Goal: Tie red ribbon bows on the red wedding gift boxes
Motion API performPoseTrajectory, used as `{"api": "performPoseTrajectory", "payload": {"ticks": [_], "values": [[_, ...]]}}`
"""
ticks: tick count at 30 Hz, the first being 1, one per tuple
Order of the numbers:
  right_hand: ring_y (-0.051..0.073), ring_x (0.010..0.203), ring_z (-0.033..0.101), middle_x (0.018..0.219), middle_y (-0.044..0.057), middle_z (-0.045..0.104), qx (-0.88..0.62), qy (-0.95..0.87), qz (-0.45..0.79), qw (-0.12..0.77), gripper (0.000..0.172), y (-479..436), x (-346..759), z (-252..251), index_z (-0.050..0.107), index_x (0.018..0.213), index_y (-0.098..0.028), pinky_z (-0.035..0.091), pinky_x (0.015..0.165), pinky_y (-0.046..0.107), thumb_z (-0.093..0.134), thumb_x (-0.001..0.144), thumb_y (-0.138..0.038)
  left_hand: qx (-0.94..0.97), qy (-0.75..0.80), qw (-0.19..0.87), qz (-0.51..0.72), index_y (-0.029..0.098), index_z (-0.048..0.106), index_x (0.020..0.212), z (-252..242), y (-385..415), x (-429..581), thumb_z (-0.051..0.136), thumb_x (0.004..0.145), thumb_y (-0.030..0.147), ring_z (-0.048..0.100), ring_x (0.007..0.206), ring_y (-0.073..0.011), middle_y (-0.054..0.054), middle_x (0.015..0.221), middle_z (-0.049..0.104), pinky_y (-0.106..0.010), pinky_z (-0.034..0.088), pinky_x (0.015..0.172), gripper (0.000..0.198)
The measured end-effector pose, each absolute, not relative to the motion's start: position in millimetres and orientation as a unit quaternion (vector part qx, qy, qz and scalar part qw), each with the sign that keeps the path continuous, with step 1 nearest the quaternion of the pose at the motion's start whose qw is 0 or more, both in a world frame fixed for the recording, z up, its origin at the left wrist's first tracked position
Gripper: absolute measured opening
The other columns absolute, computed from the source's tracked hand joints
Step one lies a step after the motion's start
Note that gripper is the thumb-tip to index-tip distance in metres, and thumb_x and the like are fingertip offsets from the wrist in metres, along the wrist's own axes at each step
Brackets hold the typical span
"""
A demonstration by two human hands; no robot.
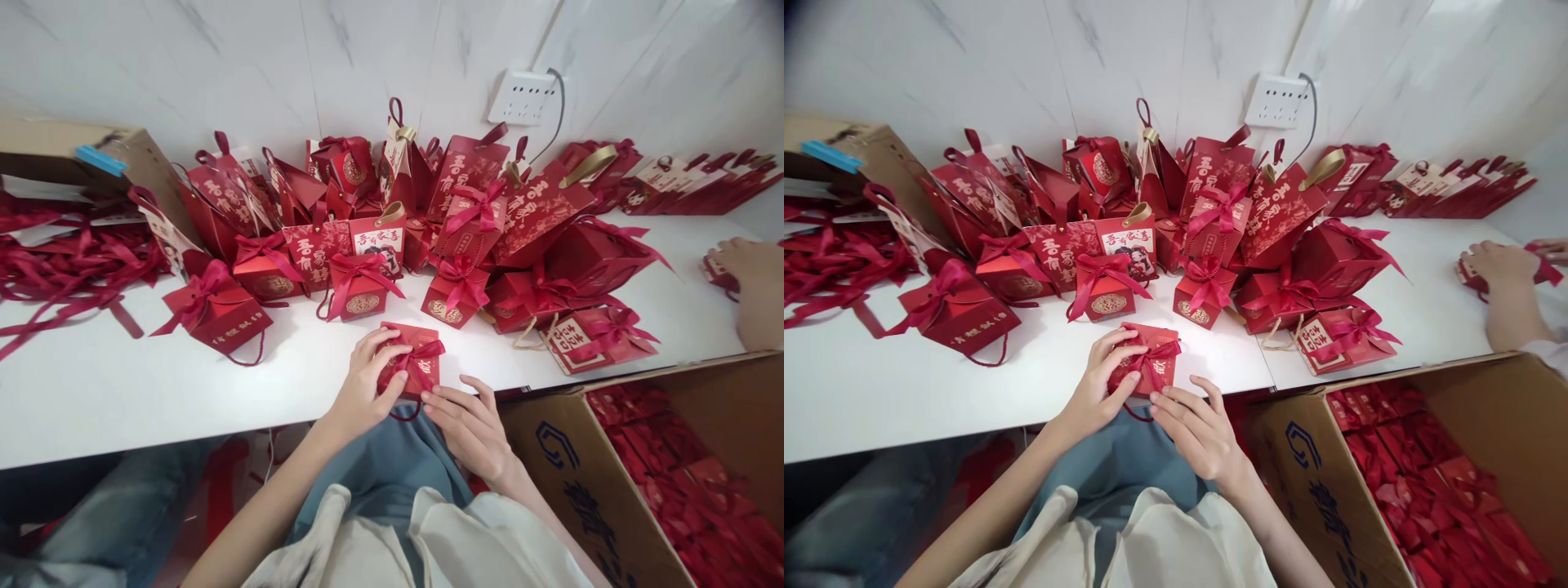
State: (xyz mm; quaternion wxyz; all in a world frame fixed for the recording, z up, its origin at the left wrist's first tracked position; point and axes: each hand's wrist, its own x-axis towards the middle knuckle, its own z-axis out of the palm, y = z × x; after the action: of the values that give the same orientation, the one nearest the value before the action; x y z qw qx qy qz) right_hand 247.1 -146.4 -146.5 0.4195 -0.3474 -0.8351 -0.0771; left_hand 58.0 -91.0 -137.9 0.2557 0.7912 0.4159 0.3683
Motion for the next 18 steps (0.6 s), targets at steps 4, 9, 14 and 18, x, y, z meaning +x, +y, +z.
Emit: {"api": "performPoseTrajectory", "payload": {"ticks": [4, 9, 14, 18], "values": [[0.017, 0.093, 0.068, 0.093, 0.006, 0.075, -0.343, -0.839, -0.077, 0.415, 0.02, -149.4, 248.7, -150.0, 0.064, 0.099, -0.016, 0.043, 0.093, 0.04, 0.057, 0.083, -0.005, 0.786, 0.415, 0.275, 0.367, 0.022, 0.053, 0.114, -136.6, -90.9, 57.1, 0.049, 0.086, 0.021, 0.036, 0.128, -0.0248, -0.009, 0.13, 0.045, -0.048, 0.032, 0.109, 0.028], [0.017, 0.088, 0.069, 0.092, 0.006, 0.075, -0.357, -0.832, -0.084, 0.416, 0.023, -153.0, 251.2, -148.2, 0.064, 0.1, -0.019, 0.045, 0.085, 0.037, 0.058, 0.083, -0.004, 0.781, 0.412, 0.292, 0.369, 0.022, 0.053, 0.114, -135.3, -91.0, 57.8, 0.051, 0.084, 0.021, 0.036, 0.128, -0.0257, -0.01, 0.13, 0.044, -0.048, 0.032, 0.109, 0.03], [0.016, 0.085, 0.069, 0.091, 0.003, 0.075, -0.368, -0.825, -0.087, 0.42, 0.025, -153.8, 250.7, -149.6, 0.063, 0.099, -0.022, 0.047, 0.082, 0.036, 0.061, 0.08, -0.005, 0.782, 0.406, 0.299, 0.365, 0.022, 0.052, 0.114, -134.4, -90.4, 57.5, 0.052, 0.084, 0.022, 0.036, 0.128, -0.0255, -0.01, 0.131, 0.043, -0.048, 0.031, 0.109, 0.03], [0.017, 0.081, 0.068, 0.086, 0.004, 0.075, -0.364, -0.824, -0.08, 0.428, 0.024, -151.1, 246.4, -143.6, 0.062, 0.095, -0.02, 0.047, 0.079, 0.038, 0.06, 0.078, -0.003, 0.781, 0.404, 0.303, 0.367, 0.021, 0.052, 0.114, -135.0, -88.2, 54.7, 0.052, 0.083, 0.021, 0.035, 0.128, -0.025, -0.01, 0.131, 0.043, -0.047, 0.03, 0.11, 0.031]]}}
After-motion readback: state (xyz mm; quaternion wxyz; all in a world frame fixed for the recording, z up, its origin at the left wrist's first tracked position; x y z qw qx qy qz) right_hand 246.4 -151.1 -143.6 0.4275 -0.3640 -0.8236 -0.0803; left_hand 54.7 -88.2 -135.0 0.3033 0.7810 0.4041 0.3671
